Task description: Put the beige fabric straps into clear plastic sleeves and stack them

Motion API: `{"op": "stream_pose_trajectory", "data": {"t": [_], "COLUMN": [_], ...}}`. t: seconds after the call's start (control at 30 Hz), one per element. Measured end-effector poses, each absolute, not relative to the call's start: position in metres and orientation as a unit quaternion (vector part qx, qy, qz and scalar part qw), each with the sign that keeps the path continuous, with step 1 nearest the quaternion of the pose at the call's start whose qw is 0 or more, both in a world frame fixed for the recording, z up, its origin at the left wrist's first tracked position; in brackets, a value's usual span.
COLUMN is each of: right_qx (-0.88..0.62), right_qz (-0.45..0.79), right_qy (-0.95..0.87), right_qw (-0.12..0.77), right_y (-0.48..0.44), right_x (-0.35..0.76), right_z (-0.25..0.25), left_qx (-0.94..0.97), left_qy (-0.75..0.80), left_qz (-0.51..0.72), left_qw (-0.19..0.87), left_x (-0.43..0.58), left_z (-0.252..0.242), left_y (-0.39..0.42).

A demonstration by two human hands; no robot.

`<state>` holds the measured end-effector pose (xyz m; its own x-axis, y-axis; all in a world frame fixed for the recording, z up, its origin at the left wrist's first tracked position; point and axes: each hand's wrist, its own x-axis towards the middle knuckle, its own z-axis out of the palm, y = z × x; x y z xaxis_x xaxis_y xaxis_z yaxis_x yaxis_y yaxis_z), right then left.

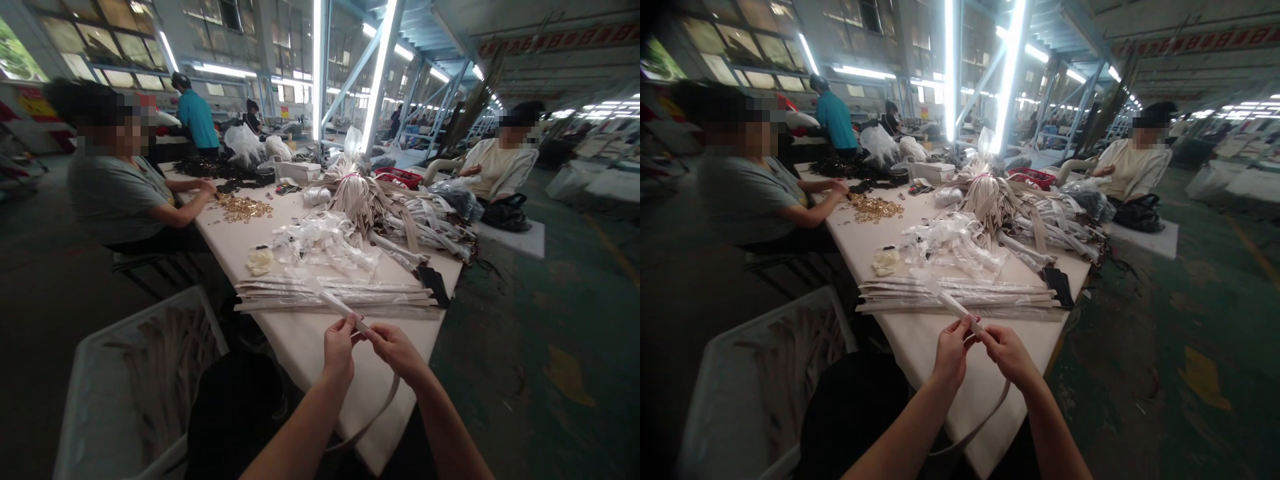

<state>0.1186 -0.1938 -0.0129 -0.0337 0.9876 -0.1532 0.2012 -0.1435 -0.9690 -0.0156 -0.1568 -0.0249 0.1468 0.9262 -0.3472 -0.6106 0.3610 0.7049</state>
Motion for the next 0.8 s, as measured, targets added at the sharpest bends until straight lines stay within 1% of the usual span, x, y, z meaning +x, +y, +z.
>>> {"op": "stream_pose_trajectory", "data": {"t": [0.17, 0.37, 0.43, 0.53, 0.6, 0.67, 0.8], "right_qx": [-0.564, -0.564, -0.571, -0.537, -0.512, -0.512, -0.524], "right_qz": [0.516, 0.546, 0.558, 0.636, 0.665, 0.652, 0.612], "right_qy": [-0.505, -0.482, -0.466, -0.421, -0.409, -0.413, -0.429], "right_qw": [0.401, 0.388, 0.381, 0.36, 0.358, 0.378, 0.409], "right_y": [-0.195, -0.198, -0.202, -0.212, -0.217, -0.216, -0.201], "right_x": [0.13, 0.126, 0.124, 0.128, 0.13, 0.129, 0.12], "right_z": [-0.013, -0.022, -0.026, -0.032, -0.034, -0.033, -0.022], "left_qx": [0.243, 0.153, 0.156, 0.163, 0.167, 0.174, 0.195], "left_qy": [0.376, 0.259, 0.257, 0.264, 0.264, 0.265, 0.268], "left_qz": [0.483, 0.462, 0.471, 0.521, 0.549, 0.555, 0.523], "left_qw": [0.753, 0.834, 0.829, 0.795, 0.775, 0.769, 0.785], "left_x": [-0.006, -0.004, -0.004, -0.011, -0.014, -0.013, 0.0], "left_z": [-0.03, -0.045, -0.048, -0.044, -0.039, -0.037, -0.037], "left_y": [-0.179, -0.169, -0.162, -0.151, -0.148, -0.15, -0.163]}}
